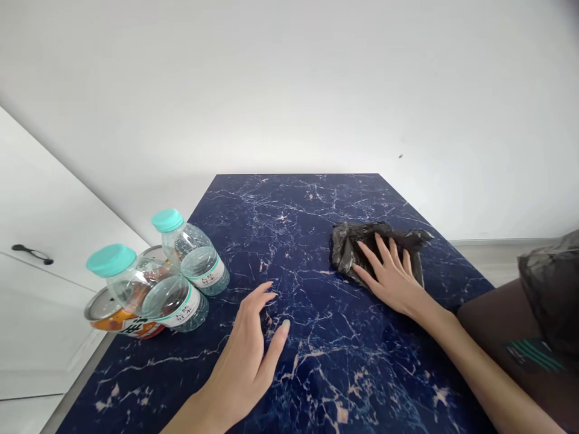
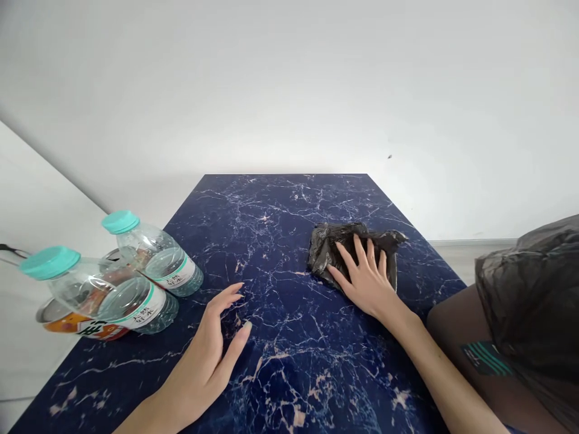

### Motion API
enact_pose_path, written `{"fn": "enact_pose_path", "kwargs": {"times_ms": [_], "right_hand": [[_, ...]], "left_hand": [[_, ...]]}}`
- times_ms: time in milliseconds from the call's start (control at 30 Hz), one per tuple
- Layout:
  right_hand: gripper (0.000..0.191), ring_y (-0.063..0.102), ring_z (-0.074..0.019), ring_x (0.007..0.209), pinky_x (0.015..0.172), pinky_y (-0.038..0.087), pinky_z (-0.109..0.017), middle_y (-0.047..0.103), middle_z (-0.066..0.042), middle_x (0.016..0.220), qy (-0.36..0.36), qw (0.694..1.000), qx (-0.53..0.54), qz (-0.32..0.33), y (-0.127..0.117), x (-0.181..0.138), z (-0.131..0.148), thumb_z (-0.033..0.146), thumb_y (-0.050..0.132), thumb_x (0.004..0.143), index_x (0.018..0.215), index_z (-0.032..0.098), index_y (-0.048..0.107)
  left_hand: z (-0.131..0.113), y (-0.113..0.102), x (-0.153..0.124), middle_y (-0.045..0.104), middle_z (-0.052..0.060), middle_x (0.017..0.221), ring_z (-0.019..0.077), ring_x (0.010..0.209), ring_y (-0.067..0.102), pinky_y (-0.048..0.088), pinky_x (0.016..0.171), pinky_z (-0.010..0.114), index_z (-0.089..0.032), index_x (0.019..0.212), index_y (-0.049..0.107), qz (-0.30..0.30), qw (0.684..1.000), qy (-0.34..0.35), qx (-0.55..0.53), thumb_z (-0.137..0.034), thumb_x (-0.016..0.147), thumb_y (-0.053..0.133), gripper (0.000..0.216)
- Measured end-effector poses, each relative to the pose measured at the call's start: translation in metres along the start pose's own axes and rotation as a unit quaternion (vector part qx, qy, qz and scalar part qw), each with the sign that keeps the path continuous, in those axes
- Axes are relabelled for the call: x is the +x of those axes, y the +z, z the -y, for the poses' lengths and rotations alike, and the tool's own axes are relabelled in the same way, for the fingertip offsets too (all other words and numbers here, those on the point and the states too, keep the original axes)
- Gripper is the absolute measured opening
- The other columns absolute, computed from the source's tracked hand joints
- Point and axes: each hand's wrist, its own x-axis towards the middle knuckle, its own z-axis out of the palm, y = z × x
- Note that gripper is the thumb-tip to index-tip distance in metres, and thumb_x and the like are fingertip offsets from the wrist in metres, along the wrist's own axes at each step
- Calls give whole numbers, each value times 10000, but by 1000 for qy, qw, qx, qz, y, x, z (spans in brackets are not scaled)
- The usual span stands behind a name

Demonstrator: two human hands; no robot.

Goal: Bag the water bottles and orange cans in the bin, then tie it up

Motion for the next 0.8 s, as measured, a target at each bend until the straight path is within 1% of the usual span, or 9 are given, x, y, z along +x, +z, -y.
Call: {"fn": "enact_pose_path", "kwargs": {"times_ms": [67, 167, 233, 300, 433, 567, 667, 733, 800], "right_hand": [[729, 139, -507, 1676, 1282, 240, -754, 206, -192, 1827, 5, 999, -2, -46, -11, -2, 0, 624, 336, 1124, 1714, 203, 409], [676, 365, -459, 1597, 1174, 439, -705, 432, -229, 1717, 5, 994, 16, -105, -35, -19, 29, 562, 310, 1140, 1670, 173, 467], [685, 463, -472, 1512, 1092, 494, -713, 475, -212, 1696, -23, 995, 18, -99, -48, -32, 60, 598, 323, 1135, 1665, 194, 483], [783, 477, -507, 1486, 1060, 511, -713, 466, -254, 1692, -34, 995, 8, -88, -52, -44, 90, 655, 303, 1124, 1656, 111, 491], [842, 429, -531, 1542, 1150, 418, -760, 435, -261, 1712, -33, 998, -1, -49, -33, -51, 119, 687, 255, 1115, 1685, 99, 452], [842, 336, -543, 1599, 1205, 317, -806, 373, -214, 1761, 0, 1000, 4, -17, -6, -42, 101, 720, 225, 1104, 1733, 181, 376], [772, 283, -486, 1638, 1240, 300, -778, 363, -163, 1772, 9, 999, 43, -20, 5, -30, 71, 692, 213, 1119, 1750, 259, 320], [722, 317, -454, 1625, 1238, 311, -771, 433, -167, 1704, 14, 997, 64, -43, 9, -20, 48, 674, 235, 1124, 1725, 289, 345], [719, 407, -440, 1562, 1217, 330, -773, 485, -214, 1599, 31, 996, 61, -61, 10, -11, 26, 673, 257, 1118, 1670, 240, 412]], "left_hand": [[1, 1, 0, 417, 146, 1693, 351, 1549, 504, 519, 1220, 636, -348, 1535, 336, -5, 1000, 5, 6, -418, 1136, 491, 434], [2, 1, 1, 434, 143, 1681, 352, 1540, 517, 530, 1209, 635, -345, 1517, 360, -6, 1000, 11, 13, -421, 1128, 512, 424], [2, 2, 1, 442, 147, 1669, 353, 1535, 522, 530, 1206, 640, -341, 1512, 368, -6, 1000, 20, 20, -417, 1127, 517, 419], [2, 2, 1, 454, 150, 1651, 356, 1521, 535, 538, 1193, 649, -338, 1500, 383, -4, 999, 30, 28, -414, 1127, 519, 405], [3, 1, 2, 473, 150, 1626, 361, 1486, 568, 582, 1135, 656, -344, 1486, 408, 1, 998, 36, 45, -423, 1126, 523, 385], [5, 1, 1, 497, 159, 1607, 364, 1453, 603, 627, 1084, 621, -336, 1481, 426, -6, 997, 44, 55, -412, 1116, 544, 391], [6, 0, 0, 528, 161, 1579, 363, 1432, 623, 633, 1081, 613, -327, 1481, 423, -21, 996, 60, 59, -383, 1106, 555, 402], [6, 0, 0, 553, 162, 1553, 361, 1426, 629, 631, 1087, 614, -321, 1480, 417, -26, 995, 70, 60, -366, 1101, 554, 406], [6, 1, -1, 568, 168, 1534, 362, 1419, 635, 633, 1083, 618, -316, 1480, 413, -24, 994, 81, 63, -357, 1099, 550, 408]]}}
